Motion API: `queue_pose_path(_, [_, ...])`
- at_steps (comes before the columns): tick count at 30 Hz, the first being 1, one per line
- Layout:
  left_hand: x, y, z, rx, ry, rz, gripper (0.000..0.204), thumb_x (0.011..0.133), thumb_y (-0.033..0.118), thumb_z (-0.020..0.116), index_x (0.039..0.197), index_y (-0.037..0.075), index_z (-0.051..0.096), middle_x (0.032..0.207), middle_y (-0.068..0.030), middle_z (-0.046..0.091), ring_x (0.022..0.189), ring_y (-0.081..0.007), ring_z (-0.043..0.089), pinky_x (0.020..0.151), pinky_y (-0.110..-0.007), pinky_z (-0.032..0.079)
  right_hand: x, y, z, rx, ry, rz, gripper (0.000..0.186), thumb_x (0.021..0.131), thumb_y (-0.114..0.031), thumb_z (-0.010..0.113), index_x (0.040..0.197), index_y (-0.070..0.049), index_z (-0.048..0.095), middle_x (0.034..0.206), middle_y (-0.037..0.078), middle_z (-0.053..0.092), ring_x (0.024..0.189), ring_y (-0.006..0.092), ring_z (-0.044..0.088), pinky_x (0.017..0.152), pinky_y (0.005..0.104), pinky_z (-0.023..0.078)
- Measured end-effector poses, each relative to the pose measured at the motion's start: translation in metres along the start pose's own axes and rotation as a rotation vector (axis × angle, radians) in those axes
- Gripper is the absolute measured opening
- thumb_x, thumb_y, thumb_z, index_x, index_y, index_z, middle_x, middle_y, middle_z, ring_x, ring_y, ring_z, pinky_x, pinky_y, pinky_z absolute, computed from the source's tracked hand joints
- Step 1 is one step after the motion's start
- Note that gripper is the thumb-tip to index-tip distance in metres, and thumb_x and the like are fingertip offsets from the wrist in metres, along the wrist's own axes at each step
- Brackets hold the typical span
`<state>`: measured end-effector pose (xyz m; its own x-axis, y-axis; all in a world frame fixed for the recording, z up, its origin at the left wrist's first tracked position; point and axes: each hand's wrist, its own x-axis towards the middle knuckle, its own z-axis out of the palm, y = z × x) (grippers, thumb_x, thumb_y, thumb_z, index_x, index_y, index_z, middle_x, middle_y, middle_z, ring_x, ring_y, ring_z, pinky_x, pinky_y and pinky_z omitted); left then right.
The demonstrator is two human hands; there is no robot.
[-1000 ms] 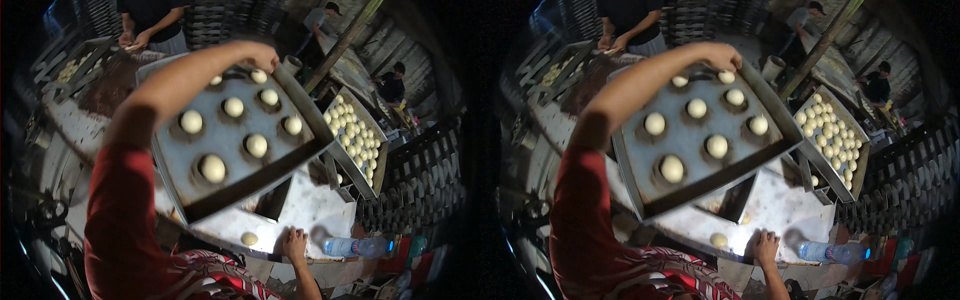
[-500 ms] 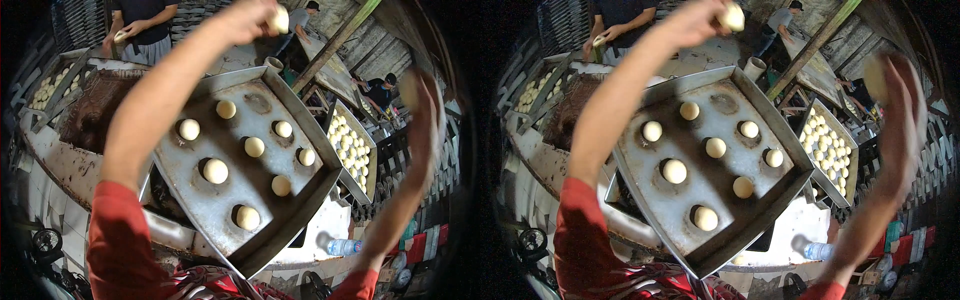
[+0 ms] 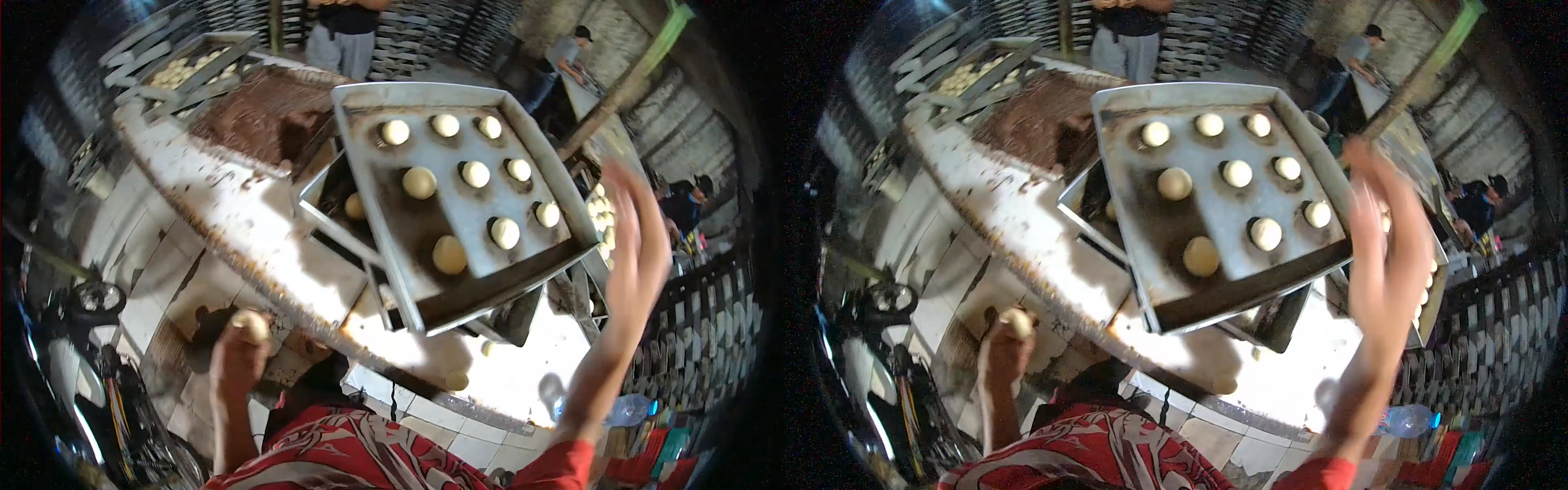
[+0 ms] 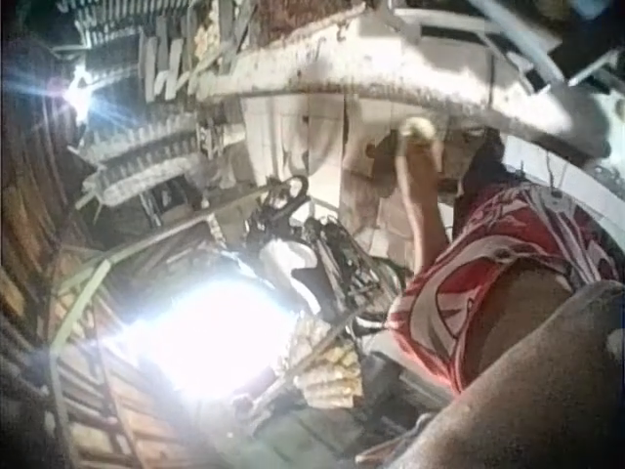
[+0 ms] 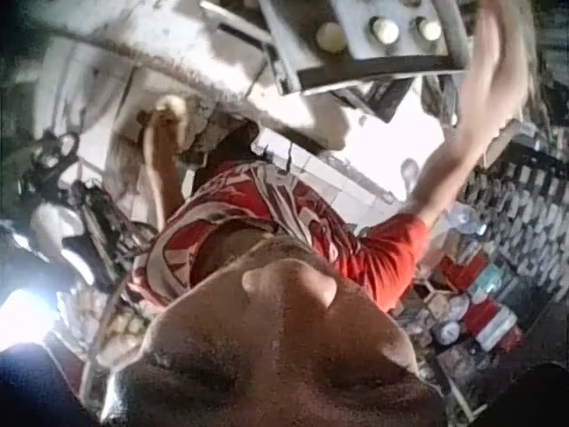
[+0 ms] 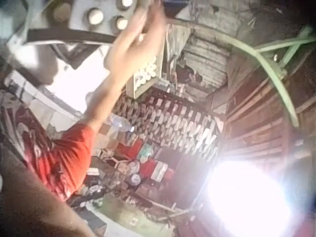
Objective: Filling dough balls with chocolate paste and placing them on baking trays.
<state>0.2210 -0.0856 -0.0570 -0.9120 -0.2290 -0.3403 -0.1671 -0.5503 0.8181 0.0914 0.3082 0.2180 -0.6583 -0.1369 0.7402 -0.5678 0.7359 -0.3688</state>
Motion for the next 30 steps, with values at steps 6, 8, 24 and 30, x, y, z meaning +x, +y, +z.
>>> queue_pose_path(6, [-0.035, -0.034, 0.117, 0.462, -0.368, 0.141, 0.036, 0.084, 0.000, 0.050, 0.120, -0.001, 0.047, 0.103, -0.0080, 0.059, 0.095, -0.0135, 0.053, 0.084, -0.026, 0.042, -0.193, -0.085, 0.096, 0.468, 0.095, -0.102, 0.016, 0.084, -0.015, 0.054, 0.083, -0.002, 0.064, 0.082, 0.010, 0.064, 0.074, 0.0266, 0.061, 0.068, 0.0371, 0.050])
queue_pose_path(8, [-0.049, -0.025, 0.120, 0.596, -0.573, 0.124, 0.041, 0.085, 0.000, 0.050, 0.125, -0.001, 0.043, 0.104, -0.0086, 0.058, 0.097, -0.0129, 0.053, 0.085, -0.024, 0.042, -0.191, -0.092, 0.167, 0.635, -0.041, 0.282, 0.031, 0.093, -0.023, 0.044, 0.088, 0.002, 0.060, 0.083, 0.012, 0.062, 0.077, 0.0241, 0.059, 0.071, 0.0348, 0.048])
queue_pose_path(24, [0.219, 0.055, -0.084, 0.258, -0.114, -0.030, 0.043, 0.080, 0.003, 0.062, 0.120, 0.001, 0.046, 0.106, -0.0097, 0.057, 0.091, -0.0189, 0.058, 0.073, -0.029, 0.051, -0.111, -0.058, 0.561, 0.026, 0.150, 0.615, 0.021, 0.087, -0.004, 0.049, 0.106, 0.004, 0.047, 0.094, 0.019, 0.049, 0.090, 0.0320, 0.050, 0.081, 0.0388, 0.041])
queue_pose_path(30, [0.291, 0.118, -0.035, 0.356, -0.433, -0.067, 0.052, 0.085, 0.003, 0.051, 0.135, 0.003, 0.035, 0.116, -0.0091, 0.055, 0.103, -0.0148, 0.050, 0.091, -0.027, 0.039, 0.029, -0.081, 0.572, 0.065, -0.363, 0.329, 0.015, 0.090, -0.010, 0.045, 0.095, -0.001, 0.056, 0.083, 0.024, 0.056, 0.077, 0.0412, 0.055, 0.070, 0.0459, 0.046])
